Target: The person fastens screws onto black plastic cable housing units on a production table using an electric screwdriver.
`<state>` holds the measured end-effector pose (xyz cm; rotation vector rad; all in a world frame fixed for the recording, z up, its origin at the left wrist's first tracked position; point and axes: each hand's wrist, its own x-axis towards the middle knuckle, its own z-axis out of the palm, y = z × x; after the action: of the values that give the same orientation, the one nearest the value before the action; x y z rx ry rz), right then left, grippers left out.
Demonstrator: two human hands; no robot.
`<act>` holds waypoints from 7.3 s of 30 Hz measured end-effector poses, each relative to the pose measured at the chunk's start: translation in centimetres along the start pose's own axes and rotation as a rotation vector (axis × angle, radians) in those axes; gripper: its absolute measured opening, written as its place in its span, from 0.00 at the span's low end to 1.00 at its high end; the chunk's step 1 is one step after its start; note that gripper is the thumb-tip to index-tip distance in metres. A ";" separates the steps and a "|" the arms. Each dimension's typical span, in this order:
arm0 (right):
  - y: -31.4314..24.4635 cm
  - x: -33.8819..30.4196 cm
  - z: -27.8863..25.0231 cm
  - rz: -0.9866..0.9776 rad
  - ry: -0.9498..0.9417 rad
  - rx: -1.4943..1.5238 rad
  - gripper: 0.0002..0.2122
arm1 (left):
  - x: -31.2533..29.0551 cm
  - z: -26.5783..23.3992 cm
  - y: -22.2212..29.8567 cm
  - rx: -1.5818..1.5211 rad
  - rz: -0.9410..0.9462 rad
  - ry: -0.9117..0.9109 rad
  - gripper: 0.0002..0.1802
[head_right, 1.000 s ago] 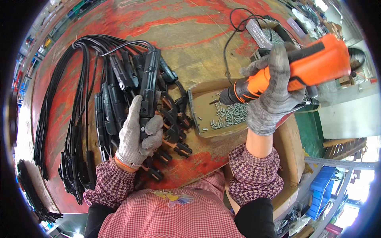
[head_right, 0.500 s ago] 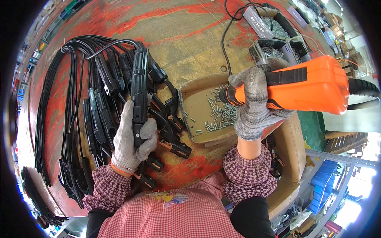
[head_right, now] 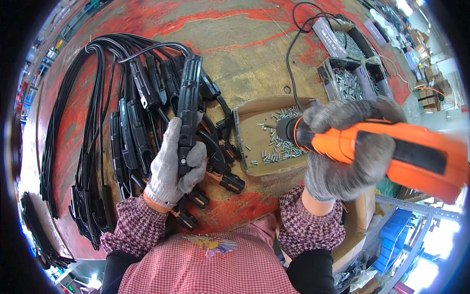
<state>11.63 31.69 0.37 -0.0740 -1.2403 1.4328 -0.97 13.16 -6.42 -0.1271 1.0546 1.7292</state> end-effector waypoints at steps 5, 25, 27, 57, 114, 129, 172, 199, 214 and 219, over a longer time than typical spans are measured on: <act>-2.2 0.0 1.6 0.068 -0.225 0.092 0.23 | -0.1 0.6 -0.1 0.054 -0.071 0.054 0.26; -2.8 -1.4 7.5 -0.123 -0.581 -0.199 0.35 | 0.6 0.3 -1.3 0.065 0.042 0.012 0.25; -2.7 -1.9 8.2 -0.056 -0.277 -0.115 0.35 | 0.5 0.5 -1.0 0.072 0.029 0.020 0.25; -1.5 -0.6 7.3 -0.032 -0.114 -0.035 0.25 | 0.1 0.3 -0.6 0.098 0.012 -0.005 0.27; -1.1 -2.8 1.6 0.498 -0.476 0.411 0.26 | -21.7 -17.2 1.2 1.925 0.467 1.304 0.32; -1.1 -7.1 -2.6 0.436 -0.321 -0.037 0.34 | -21.5 -21.0 4.6 2.115 0.387 1.602 0.37; 4.4 -6.2 17.1 1.044 -0.866 -0.215 0.21 | -18.6 -9.6 8.0 0.684 0.285 0.372 0.16; 11.1 -4.0 20.1 0.951 -0.607 -0.182 0.19 | -19.6 -9.4 3.1 0.170 0.168 -0.064 0.45; 5.8 -7.4 20.5 0.743 -0.675 -0.065 0.18 | -14.6 -7.0 0.5 0.331 0.606 0.159 0.41; 6.5 -5.0 17.8 0.651 -0.663 -0.168 0.18 | -12.4 -8.0 1.9 -0.161 0.178 -0.306 0.35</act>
<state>-2.92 18.58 0.64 -0.1319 -2.0030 1.9964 -0.21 -1.43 -3.41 0.1314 0.7194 1.9210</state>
